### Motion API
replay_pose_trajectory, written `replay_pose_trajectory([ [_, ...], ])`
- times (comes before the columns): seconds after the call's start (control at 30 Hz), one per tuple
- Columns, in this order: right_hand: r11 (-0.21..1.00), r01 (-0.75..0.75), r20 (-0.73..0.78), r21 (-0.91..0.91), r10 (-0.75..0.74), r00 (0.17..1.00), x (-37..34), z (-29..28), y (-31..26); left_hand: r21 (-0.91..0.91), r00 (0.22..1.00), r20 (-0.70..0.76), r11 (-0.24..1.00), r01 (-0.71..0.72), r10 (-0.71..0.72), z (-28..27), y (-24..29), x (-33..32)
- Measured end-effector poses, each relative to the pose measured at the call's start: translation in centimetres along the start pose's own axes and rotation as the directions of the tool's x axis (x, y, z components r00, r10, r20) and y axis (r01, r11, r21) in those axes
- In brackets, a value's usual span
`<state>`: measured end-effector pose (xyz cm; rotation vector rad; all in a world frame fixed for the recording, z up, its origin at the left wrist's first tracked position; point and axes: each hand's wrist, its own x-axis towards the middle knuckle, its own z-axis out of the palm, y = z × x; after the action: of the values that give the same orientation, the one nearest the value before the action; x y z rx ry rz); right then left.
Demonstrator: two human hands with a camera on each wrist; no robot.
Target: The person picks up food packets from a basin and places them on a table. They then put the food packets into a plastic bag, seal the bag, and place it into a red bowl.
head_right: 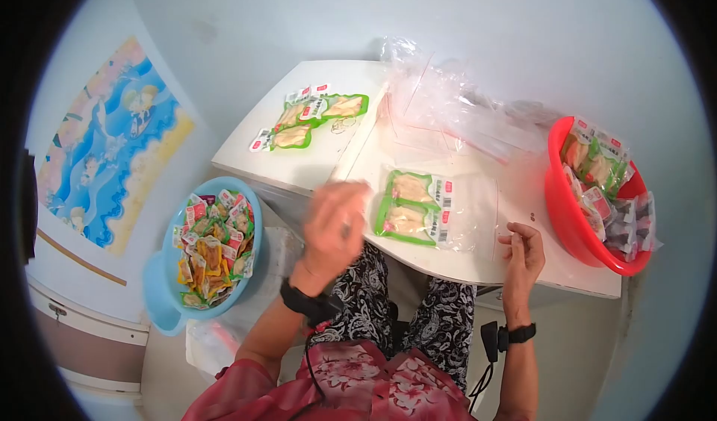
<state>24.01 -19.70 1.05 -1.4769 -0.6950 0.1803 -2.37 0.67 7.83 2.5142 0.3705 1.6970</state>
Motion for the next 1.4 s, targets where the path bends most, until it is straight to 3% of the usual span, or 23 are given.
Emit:
replay_pose_trajectory([
  [0.13, 0.995, -0.018, -0.019, 0.101, 0.02, 1.0, 0.1, 0.2, 0.1, 0.338, 0.976, -0.062, 0.915, 0.218, -0.21, -3.7, -6.0, 3.1],
  [0.23, 0.992, -0.016, -0.03, 0.121, 0.02, 0.999, 0.2, 0.1, 0.1, 0.54, 0.955, 0.017, 0.806, 0.24, -0.295, -4.9, -9.2, 4.2],
  [0.37, 0.995, 0.014, -0.019, 0.096, -0.012, 1.0, 0.0, 0.2, -0.1, 0.726, 0.852, 0.111, 0.627, 0.282, -0.512, -4.4, -10.3, 6.1],
  [0.47, 0.995, 0.031, 0.0, 0.09, -0.031, 1.0, -0.3, 0.1, 0.0, 0.785, 0.769, 0.193, 0.567, 0.251, -0.609, -3.6, -11.1, 6.5],
  [0.57, 0.996, 0.026, 0.015, 0.083, -0.027, 1.0, -0.4, 0.1, -0.6, 0.759, 0.77, 0.25, 0.613, 0.221, -0.587, -3.4, -12.5, 6.3],
  [0.67, 0.997, 0.001, 0.018, 0.075, -0.002, 1.0, -0.5, 0.2, -0.8, 0.727, 0.839, 0.327, 0.683, 0.072, -0.436, -3.8, -12.6, 5.4],
  [0.77, 0.997, 0.005, 0.013, 0.077, -0.006, 1.0, -0.6, 0.2, -1.0, 0.662, 0.939, 0.268, 0.749, -0.018, -0.214, -4.1, -11.7, 4.7],
  [0.87, 0.996, 0.015, -0.002, 0.09, -0.015, 1.0, -0.5, 0.0, -0.8, 0.547, 0.995, 0.088, 0.837, -0.014, -0.041, -4.5, -11.0, 5.3],
  [0.97, 0.985, 0.023, -0.055, 0.169, -0.014, 0.998, -0.7, -0.2, -0.2, 0.202, 0.896, -0.018, 0.876, 0.438, -0.444, -5.6, -8.5, 6.3],
  [1.0, 0.979, 0.027, -0.081, 0.204, -0.011, 0.997, -0.7, -0.3, -0.1, -0.022, 0.853, -0.041, 0.854, 0.52, -0.521, -5.8, -7.8, 6.6],
  [1.07, 0.951, 0.061, -0.182, 0.302, -0.005, 0.983, -1.1, -0.3, -0.7, -0.459, 0.739, -0.013, 0.661, 0.594, -0.674, -5.9, -5.9, 6.7],
  [1.2, 0.939, 0.135, -0.212, 0.315, -0.069, 0.975, -3.0, 0.6, -4.6, -0.8, 0.687, 0.173, 0.306, 0.515, -0.706, -3.4, 0.2, 5.6],
  [1.3, 0.958, 0.089, 0.082, 0.273, -0.115, 0.99, -4.7, 2.1, -7.9, -0.861, 0.623, 0.354, 0.018, 0.509, -0.697, -0.6, 3.9, 3.4],
  [1.33, 0.975, 0.055, 0.214, 0.217, -0.102, 0.971, -5.0, 2.3, -8.1, -0.869, 0.648, 0.41, -0.059, 0.492, -0.642, 0.4, 4.9, 2.4],
  [1.4, 0.937, -0.046, 0.307, 0.345, -0.066, 0.949, -5.9, 3.4, -8.9, -0.856, 0.654, 0.482, -0.153, 0.495, -0.582, 2.3, 7.3, 1.2],
])
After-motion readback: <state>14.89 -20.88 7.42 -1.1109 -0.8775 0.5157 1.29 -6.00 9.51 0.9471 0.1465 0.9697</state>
